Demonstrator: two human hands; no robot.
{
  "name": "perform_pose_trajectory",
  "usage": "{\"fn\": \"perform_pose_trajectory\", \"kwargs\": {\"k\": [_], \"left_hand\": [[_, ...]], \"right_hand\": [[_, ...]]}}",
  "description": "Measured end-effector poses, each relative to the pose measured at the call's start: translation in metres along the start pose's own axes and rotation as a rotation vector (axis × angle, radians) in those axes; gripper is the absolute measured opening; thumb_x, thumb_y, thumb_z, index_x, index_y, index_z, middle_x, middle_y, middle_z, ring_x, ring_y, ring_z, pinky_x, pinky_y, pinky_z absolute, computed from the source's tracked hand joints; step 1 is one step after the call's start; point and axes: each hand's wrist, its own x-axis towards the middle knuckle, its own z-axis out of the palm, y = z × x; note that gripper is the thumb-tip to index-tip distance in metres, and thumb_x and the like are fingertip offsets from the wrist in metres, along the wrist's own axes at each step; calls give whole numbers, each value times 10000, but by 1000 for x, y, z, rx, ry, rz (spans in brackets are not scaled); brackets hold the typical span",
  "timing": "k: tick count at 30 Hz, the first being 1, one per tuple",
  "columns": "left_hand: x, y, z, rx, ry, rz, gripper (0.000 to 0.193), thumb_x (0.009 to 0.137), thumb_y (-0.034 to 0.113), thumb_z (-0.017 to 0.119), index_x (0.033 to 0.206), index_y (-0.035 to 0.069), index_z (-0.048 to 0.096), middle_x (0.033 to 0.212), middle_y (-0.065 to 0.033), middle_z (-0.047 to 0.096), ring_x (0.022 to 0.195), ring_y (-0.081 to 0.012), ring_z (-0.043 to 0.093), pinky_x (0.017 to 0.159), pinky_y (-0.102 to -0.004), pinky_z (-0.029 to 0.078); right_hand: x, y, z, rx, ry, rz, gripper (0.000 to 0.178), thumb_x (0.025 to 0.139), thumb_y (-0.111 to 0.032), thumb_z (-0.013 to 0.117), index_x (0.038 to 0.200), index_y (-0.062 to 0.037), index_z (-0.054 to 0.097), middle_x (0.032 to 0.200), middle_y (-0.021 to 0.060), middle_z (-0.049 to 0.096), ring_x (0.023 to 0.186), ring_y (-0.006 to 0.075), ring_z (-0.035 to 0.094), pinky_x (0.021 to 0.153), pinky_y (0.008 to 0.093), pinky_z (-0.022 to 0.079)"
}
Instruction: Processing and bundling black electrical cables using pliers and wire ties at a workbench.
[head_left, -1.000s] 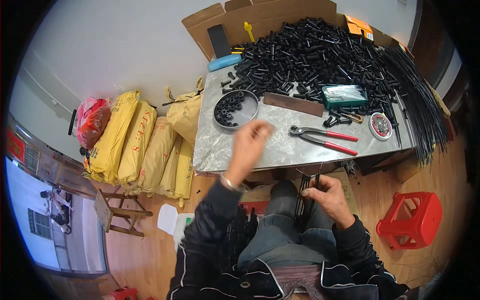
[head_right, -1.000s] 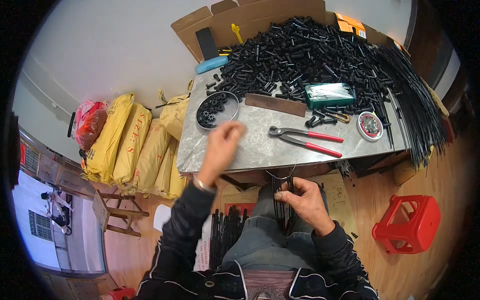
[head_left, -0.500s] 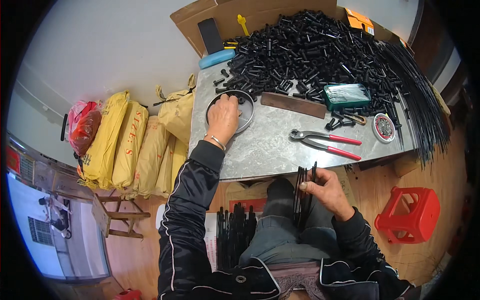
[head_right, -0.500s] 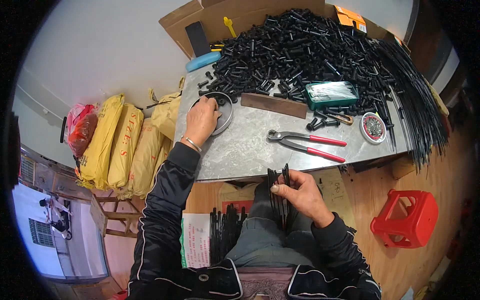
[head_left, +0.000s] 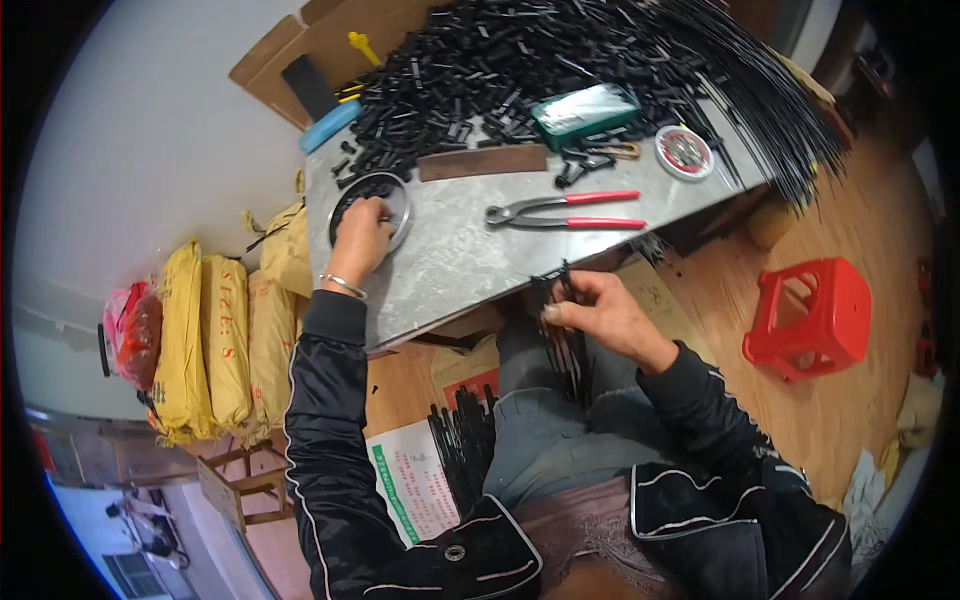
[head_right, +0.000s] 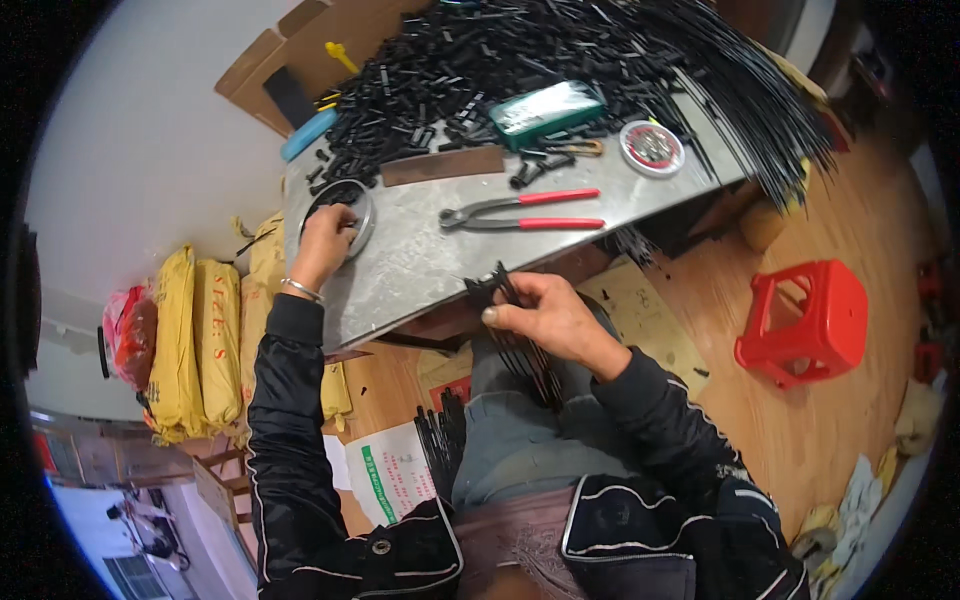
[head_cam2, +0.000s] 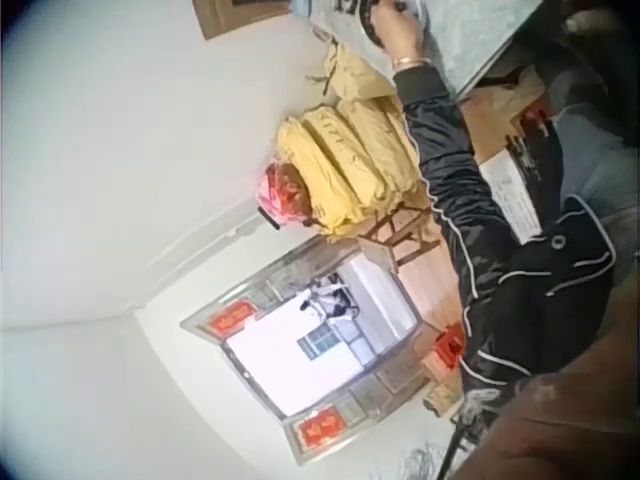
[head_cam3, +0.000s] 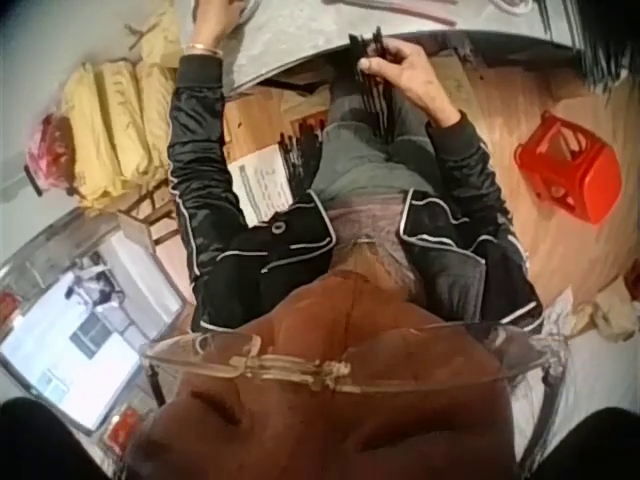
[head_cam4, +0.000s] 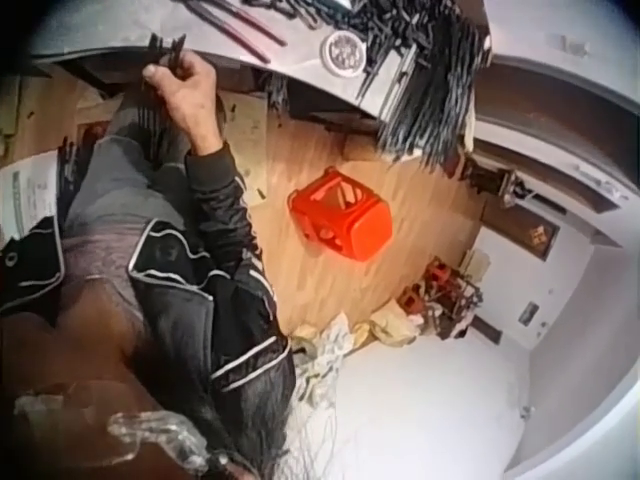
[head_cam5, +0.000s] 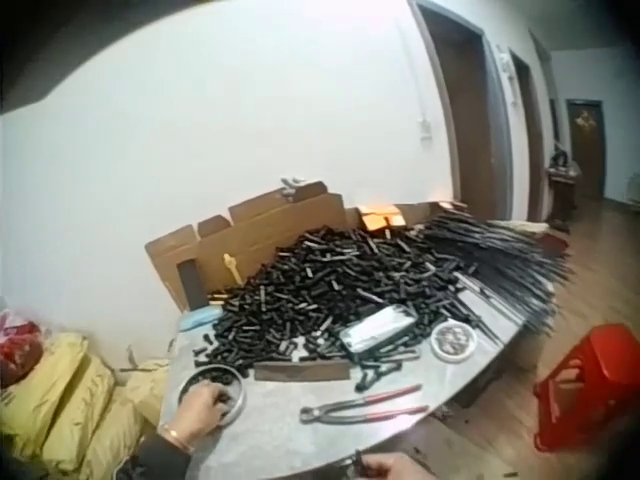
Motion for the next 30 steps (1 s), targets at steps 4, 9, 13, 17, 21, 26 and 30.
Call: {"fn": "perform_pose_trajectory", "kwargs": {"k": [4,9,13,17,21,26,30], "left_hand": [[-8,16,-3,59,126,60,137,807,68,640,921,-2,613,914,-186,596,869,-353,577,769,-402,464],[-35,119,-21,-975,-56,-104,131,912,147,607,1003,53,594,868,-3,624,769,-79,576,674,-224,448],[-71,165,-10,-1433,-400,-284,215,903,211,676,1053,59,650,867,8,635,760,-64,587,672,-207,455],[-84,174,-9,-1640,-463,-458,306,941,252,623,1134,16,636,937,-20,660,742,-82,585,672,-222,468],[-89,175,-12,-1719,-466,-493,327,958,229,575,1176,-12,613,999,-45,658,798,-95,584,718,-246,470],[-91,177,-11,-1752,-455,-498,305,944,169,563,1183,-15,610,1019,-46,652,835,-96,576,743,-252,458],[-92,180,-7,-1754,-381,-599,283,934,166,579,1164,4,615,981,-32,644,819,-98,572,725,-257,453]], "right_hand": [[-1,2,4,85,-37,-77,164,870,-132,680,818,-30,562,760,5,607,686,80,566,636,241,466],[0,11,0,121,-57,-58,198,863,-185,708,848,-31,583,761,-23,588,686,55,528,610,228,441],[-1,7,6,173,-106,-53,207,855,-208,724,891,-25,632,758,-43,583,674,39,503,577,216,414],[-4,2,10,130,-112,-51,184,853,-189,720,882,-26,641,751,-40,589,662,41,507,569,218,415],[-5,0,10,144,-128,-39,172,852,-178,719,869,-33,629,745,-33,592,658,47,520,579,222,426],[-5,6,9,192,-128,-47,163,845,-152,723,905,-16,655,754,-39,601,656,35,506,559,214,411],[-4,8,8,184,-108,-29,174,843,-165,731,848,-29,624,726,-10,602,644,65,550,585,228,449]]}}
